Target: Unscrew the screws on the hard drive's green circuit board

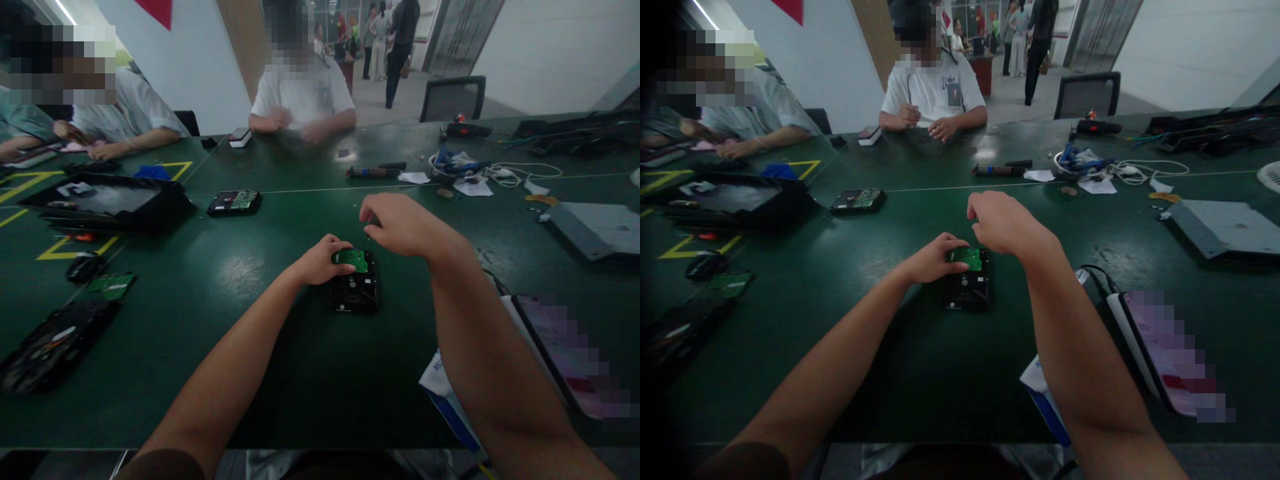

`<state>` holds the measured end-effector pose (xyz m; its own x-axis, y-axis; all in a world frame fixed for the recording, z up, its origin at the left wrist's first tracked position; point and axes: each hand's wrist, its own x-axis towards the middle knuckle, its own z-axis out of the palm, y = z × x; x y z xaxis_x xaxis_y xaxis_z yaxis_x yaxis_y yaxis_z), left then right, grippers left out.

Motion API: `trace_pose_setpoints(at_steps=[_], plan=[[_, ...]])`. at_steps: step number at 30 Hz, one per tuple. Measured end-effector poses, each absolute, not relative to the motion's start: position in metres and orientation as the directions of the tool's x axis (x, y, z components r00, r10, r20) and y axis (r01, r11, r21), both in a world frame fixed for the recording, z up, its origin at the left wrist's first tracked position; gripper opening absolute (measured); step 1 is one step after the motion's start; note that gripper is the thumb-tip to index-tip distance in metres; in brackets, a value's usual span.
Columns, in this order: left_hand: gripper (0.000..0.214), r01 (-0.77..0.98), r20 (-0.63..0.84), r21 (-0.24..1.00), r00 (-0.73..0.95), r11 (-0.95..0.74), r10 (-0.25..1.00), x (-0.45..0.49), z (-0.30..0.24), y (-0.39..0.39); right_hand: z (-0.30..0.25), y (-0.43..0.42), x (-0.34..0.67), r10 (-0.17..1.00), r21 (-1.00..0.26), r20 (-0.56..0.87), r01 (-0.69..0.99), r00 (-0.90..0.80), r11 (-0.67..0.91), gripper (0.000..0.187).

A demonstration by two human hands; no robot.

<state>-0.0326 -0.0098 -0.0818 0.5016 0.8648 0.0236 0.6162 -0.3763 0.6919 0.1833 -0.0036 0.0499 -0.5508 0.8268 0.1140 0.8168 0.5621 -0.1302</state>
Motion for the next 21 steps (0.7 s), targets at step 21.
trace_pose_setpoints(at_steps=[21], plan=[[0.064,0.627,0.009,0.688,0.495,-0.364,0.869,-0.0334,-0.0833,-0.0088,0.0509,-0.0022,0.1838,0.859,-0.09,0.123,0.857,-0.496,0.508,0.013]])
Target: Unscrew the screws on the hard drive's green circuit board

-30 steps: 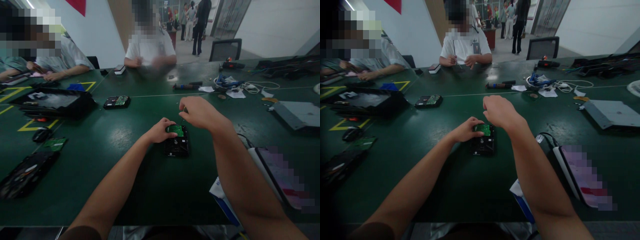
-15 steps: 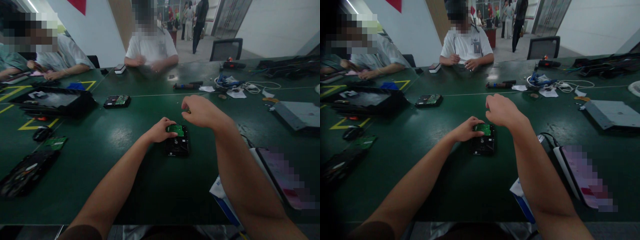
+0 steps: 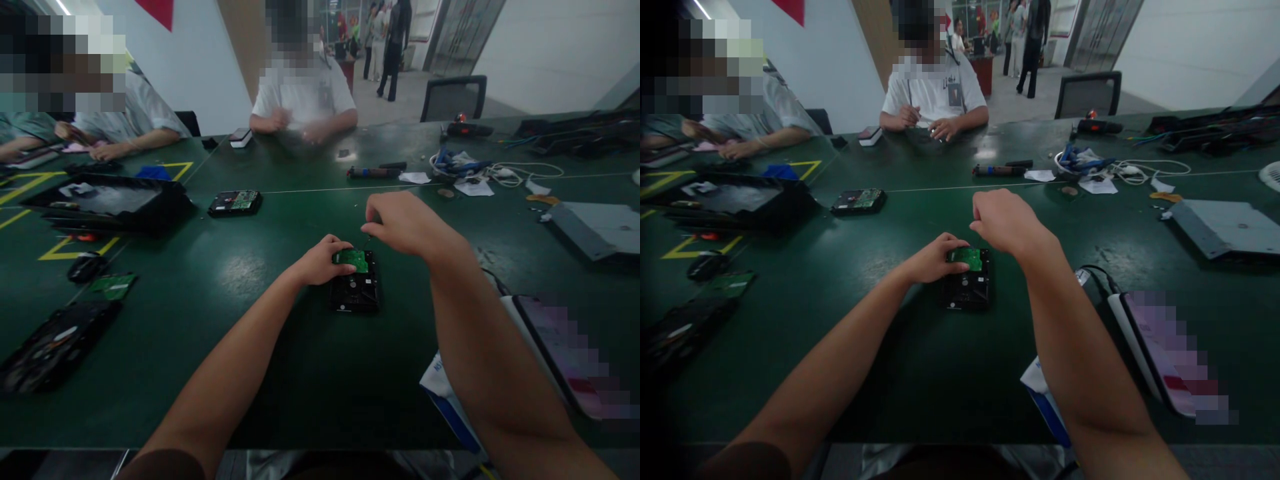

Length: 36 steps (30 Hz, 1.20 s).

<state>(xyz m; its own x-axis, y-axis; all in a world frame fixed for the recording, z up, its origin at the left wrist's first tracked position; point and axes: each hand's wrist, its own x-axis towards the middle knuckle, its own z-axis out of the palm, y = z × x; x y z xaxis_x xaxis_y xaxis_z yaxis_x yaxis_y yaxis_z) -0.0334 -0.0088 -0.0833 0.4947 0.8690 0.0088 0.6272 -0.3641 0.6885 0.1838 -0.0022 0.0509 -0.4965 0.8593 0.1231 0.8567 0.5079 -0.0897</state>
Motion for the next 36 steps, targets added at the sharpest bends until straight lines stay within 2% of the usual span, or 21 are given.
trace_pose_setpoints(at_steps=[2,5,8,10,13,16,19,21,26,32,36], plan=[[0.064,0.627,0.005,0.691,0.494,-0.36,0.869,-0.033,-0.083,-0.009,0.05,-0.002,0.184,0.867,-0.088,0.134,0.866,-0.479,0.492,0.018],[0.065,0.62,0.022,0.688,0.502,-0.377,0.865,-0.033,-0.081,-0.01,0.05,-0.001,0.185,0.824,-0.13,0.14,0.815,-0.548,0.564,0.012],[0.065,0.613,0.036,0.688,0.507,-0.39,0.861,-0.032,-0.081,-0.011,0.049,0.001,0.187,0.799,-0.148,0.133,0.785,-0.586,0.601,0.015],[0.065,0.617,0.027,0.691,0.499,-0.377,0.866,-0.032,-0.08,-0.011,0.048,0.002,0.188,0.834,-0.117,0.13,0.826,-0.537,0.551,0.013],[0.066,0.634,0.006,0.686,0.486,-0.357,0.874,-0.033,-0.08,-0.011,0.045,0.006,0.188,0.882,-0.076,0.148,0.884,-0.448,0.462,0.022],[0.066,0.632,0.012,0.679,0.499,-0.374,0.867,-0.033,-0.081,-0.01,0.043,0.008,0.19,0.843,-0.118,0.165,0.839,-0.511,0.532,0.014],[0.066,0.625,0.022,0.679,0.507,-0.385,0.862,-0.033,-0.082,-0.01,0.044,0.007,0.192,0.809,-0.141,0.164,0.799,-0.564,0.585,0.014],[0.067,0.627,0.019,0.679,0.506,-0.382,0.862,-0.034,-0.082,-0.009,0.046,0.007,0.192,0.839,-0.124,0.15,0.832,-0.523,0.54,0.013],[0.066,0.633,0.004,0.678,0.504,-0.373,0.864,-0.034,-0.082,-0.009,0.046,0.007,0.19,0.889,-0.067,0.156,0.893,-0.431,0.445,0.027],[0.065,0.639,0.007,0.669,0.505,-0.379,0.863,-0.034,-0.081,-0.009,0.046,0.007,0.193,0.8,-0.166,0.147,0.783,-0.582,0.6,0.015],[0.064,0.631,0.014,0.676,0.506,-0.381,0.862,-0.034,-0.081,-0.01,0.047,0.007,0.197,0.812,-0.159,0.139,0.797,-0.566,0.583,0.016]])
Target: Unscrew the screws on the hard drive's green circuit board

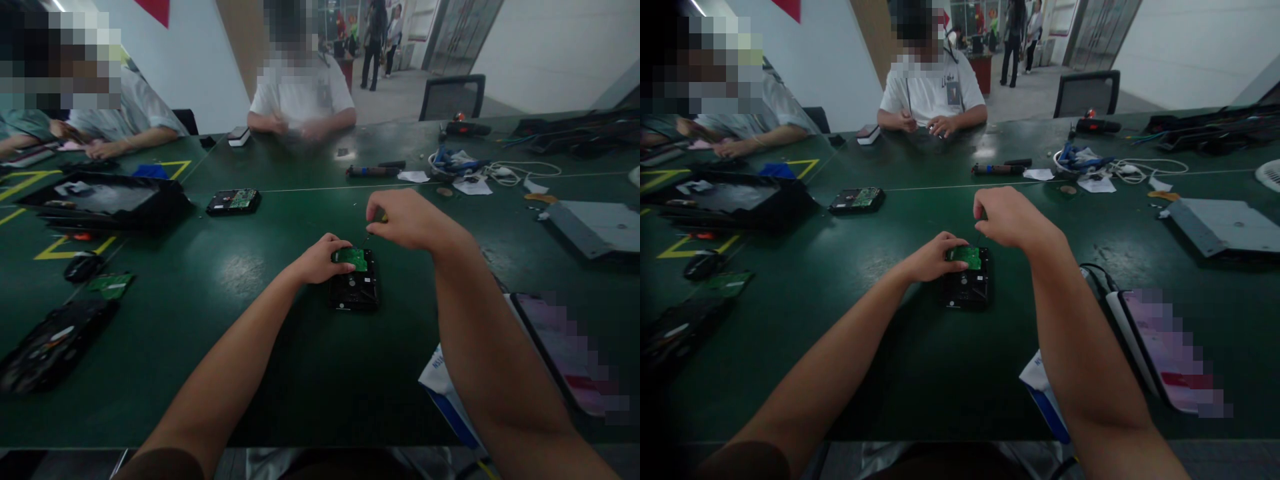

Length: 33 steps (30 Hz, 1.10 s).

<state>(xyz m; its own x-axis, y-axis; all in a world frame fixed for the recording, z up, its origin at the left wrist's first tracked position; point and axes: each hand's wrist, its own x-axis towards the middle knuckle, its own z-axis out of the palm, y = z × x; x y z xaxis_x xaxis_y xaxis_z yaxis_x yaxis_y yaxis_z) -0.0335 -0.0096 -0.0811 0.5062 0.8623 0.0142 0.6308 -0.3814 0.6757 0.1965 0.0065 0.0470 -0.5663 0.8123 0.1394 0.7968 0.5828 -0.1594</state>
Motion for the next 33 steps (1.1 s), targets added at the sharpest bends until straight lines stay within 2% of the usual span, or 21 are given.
trace_pose_setpoints(at_steps=[4,10,16,21,27,31,33], plan=[[0.064,0.634,0.009,0.676,0.502,-0.375,0.865,-0.0333,-0.0811,-0.0095,0.0457,0.0072,0.1947,0.877,-0.093,0.147,0.877,-0.456,0.472,0.022],[0.065,0.635,-0.004,0.682,0.501,-0.364,0.866,-0.0342,-0.081,-0.0092,0.046,0.0074,0.1945,0.808,-0.158,0.148,0.793,-0.571,0.589,0.017],[0.066,0.627,0.0,0.688,0.503,-0.365,0.864,-0.0345,-0.0805,-0.0094,0.0475,0.0055,0.192,0.88,-0.102,0.142,0.878,-0.453,0.468,0.022],[0.065,0.63,-0.001,0.686,0.503,-0.366,0.864,-0.0345,-0.0813,-0.009,0.048,0.0055,0.1934,0.81,-0.163,0.132,0.793,-0.572,0.587,0.015],[0.065,0.626,0.005,0.689,0.5,-0.366,0.866,-0.034,-0.0817,-0.0089,0.0451,0.0077,0.1935,0.865,-0.115,0.153,0.86,-0.479,0.497,0.021],[0.065,0.631,0.002,0.684,0.502,-0.367,0.865,-0.0335,-0.0808,-0.0095,0.045,0.0069,0.1926,0.791,-0.179,0.165,0.771,-0.589,0.612,0.018],[0.064,0.631,-0.001,0.687,0.498,-0.361,0.867,-0.0334,-0.0805,-0.0098,0.0458,0.0064,0.1923,0.8,-0.176,0.164,0.781,-0.577,0.599,0.016]])
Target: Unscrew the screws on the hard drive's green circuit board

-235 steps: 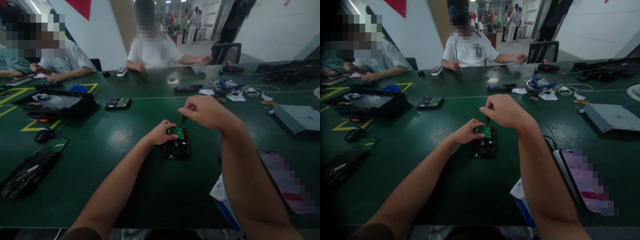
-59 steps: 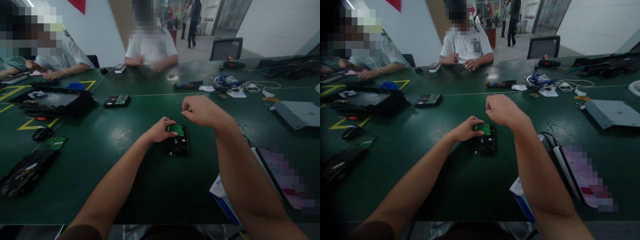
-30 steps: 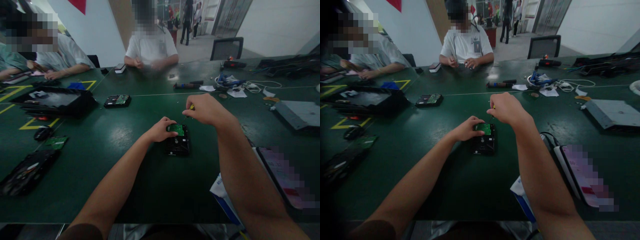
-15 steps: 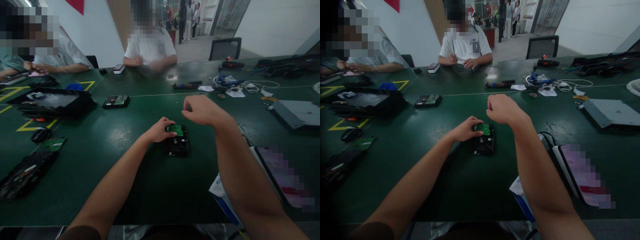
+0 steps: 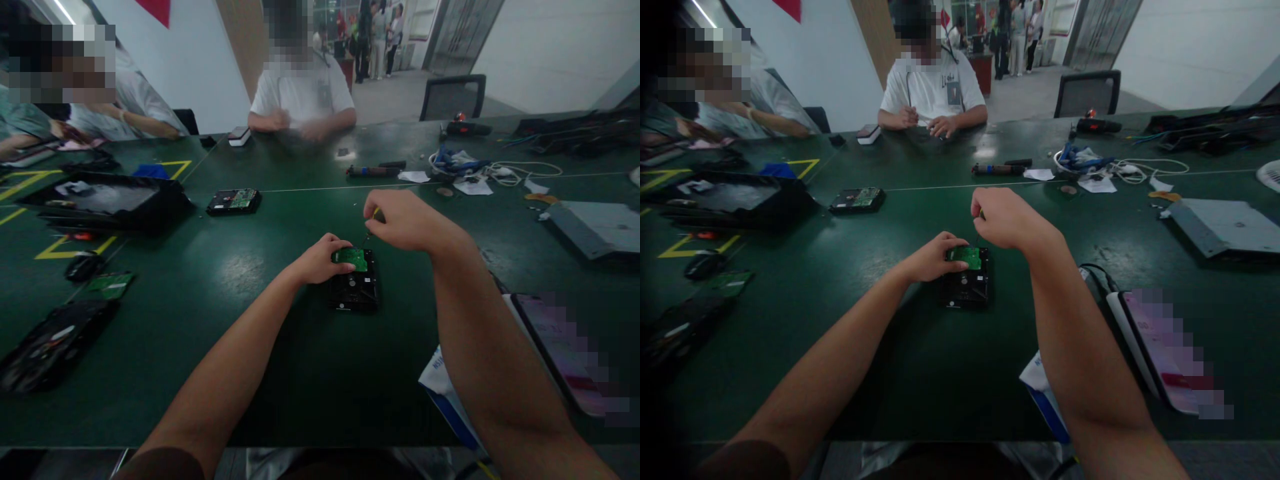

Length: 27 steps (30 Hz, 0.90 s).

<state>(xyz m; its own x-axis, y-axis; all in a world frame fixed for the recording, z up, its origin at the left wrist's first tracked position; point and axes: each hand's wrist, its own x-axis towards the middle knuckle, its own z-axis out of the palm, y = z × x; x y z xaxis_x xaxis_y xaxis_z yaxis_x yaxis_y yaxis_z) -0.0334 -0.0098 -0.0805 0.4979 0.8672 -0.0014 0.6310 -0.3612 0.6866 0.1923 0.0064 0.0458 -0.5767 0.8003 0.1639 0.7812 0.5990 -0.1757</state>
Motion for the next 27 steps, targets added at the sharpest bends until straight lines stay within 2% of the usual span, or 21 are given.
trace_pose_setpoints(at_steps=[4,9,14,19,24,27], plan=[[0.063,0.629,-0.002,0.69,0.496,-0.358,0.868,-0.0334,-0.0804,-0.0099,0.0458,0.0068,0.1925,0.864,-0.128,0.154,0.857,-0.48,0.499,0.019],[0.064,0.625,0.014,0.684,0.505,-0.377,0.863,-0.0337,-0.0814,-0.0091,0.0453,0.0064,0.192,0.813,-0.145,0.155,0.801,-0.562,0.581,0.017],[0.065,0.63,0.005,0.683,0.502,-0.37,0.865,-0.0338,-0.0806,-0.0091,0.0436,0.007,0.1912,0.862,-0.116,0.167,0.858,-0.479,0.5,0.017],[0.063,0.633,0.004,0.679,0.503,-0.371,0.864,-0.034,-0.0815,-0.0084,0.0458,0.0046,0.1912,0.798,-0.167,0.156,0.781,-0.582,0.603,0.021],[0.066,0.631,0.009,0.677,0.507,-0.378,0.862,-0.0346,-0.0826,-0.008,0.0498,0.0013,0.1905,0.874,-0.144,0.13,0.863,-0.468,0.484,0.017],[0.067,0.634,0.003,0.674,0.51,-0.379,0.86,-0.0345,-0.0821,-0.0084,0.0499,0.0022,0.193,0.823,-0.179,0.128,0.803,-0.554,0.569,0.017]])
